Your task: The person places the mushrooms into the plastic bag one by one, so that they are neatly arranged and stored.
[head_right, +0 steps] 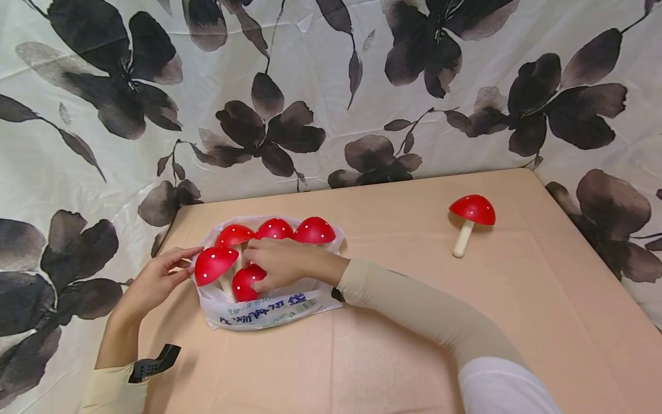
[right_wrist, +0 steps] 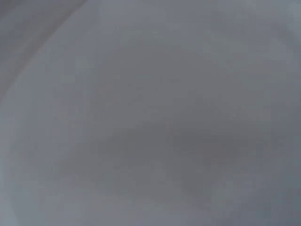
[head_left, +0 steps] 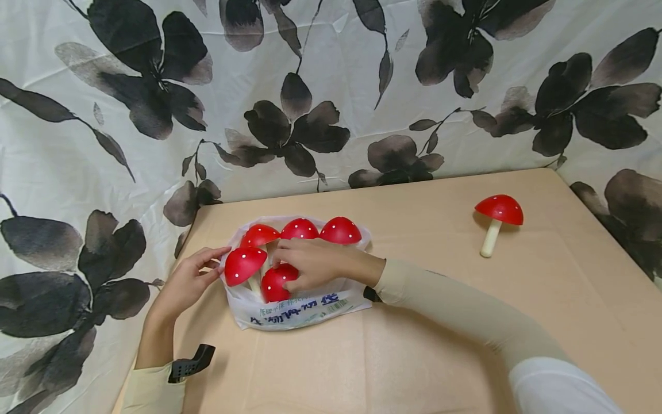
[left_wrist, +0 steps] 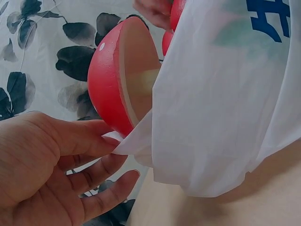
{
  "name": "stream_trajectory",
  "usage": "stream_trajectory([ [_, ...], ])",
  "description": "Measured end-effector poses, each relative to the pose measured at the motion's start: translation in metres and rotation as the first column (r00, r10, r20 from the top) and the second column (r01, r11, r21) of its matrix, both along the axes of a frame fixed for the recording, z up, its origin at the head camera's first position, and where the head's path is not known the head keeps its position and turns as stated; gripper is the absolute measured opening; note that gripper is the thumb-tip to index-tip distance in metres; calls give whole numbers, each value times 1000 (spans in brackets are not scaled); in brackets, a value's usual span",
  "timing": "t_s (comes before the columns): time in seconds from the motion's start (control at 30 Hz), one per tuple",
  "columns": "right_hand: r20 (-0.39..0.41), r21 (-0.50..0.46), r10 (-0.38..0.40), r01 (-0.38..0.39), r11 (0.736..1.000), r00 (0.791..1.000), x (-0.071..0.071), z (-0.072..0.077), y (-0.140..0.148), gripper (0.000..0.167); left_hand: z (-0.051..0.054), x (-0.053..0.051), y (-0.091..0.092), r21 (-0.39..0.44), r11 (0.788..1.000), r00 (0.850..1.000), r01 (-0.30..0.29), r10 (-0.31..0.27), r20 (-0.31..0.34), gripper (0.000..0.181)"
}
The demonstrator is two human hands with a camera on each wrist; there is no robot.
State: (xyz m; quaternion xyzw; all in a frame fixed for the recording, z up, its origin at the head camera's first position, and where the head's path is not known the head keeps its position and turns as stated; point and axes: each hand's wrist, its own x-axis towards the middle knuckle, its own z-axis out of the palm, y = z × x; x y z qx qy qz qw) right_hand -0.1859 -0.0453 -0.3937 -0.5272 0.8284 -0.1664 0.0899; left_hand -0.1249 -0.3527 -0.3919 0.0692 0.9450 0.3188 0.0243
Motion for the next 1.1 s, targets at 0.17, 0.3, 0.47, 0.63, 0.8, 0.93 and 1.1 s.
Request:
stream_trajectory([
  [0.17,4,51,-58,58,997,998,0,-7,-10,66,1,1,1,-6,1000,1000,6,-6,-13,44],
  [0.3,-58,76,-43,47,996,997,2,-12,-13,75,3,0,2,-2,1000,1000,16,-16,-17,45],
  [0.47,-41,36,-78,80,996,996,3,-11,-12,76,1,-1,1,1,1000,1000,20,-20,-17,45],
  [0.63,40,-22,-209,210,977,977,-1,1,-4,70,0,-1,0,4,1000,1000,18,-18,-20,45],
  [0.8,97,-53,-329,335,941,939,-3,7,3,69,1,-1,-1,3,1000,1000,13,-13,-9,45],
  [0.93,163,-65,-395,409,910,904,0,7,6,72,1,-1,-1,4,1000,1000,14,-14,-12,45],
  [1.1,280,-101,-443,485,869,852,0,10,9,67,1,-1,0,10,1000,1000,11,-11,-14,45],
])
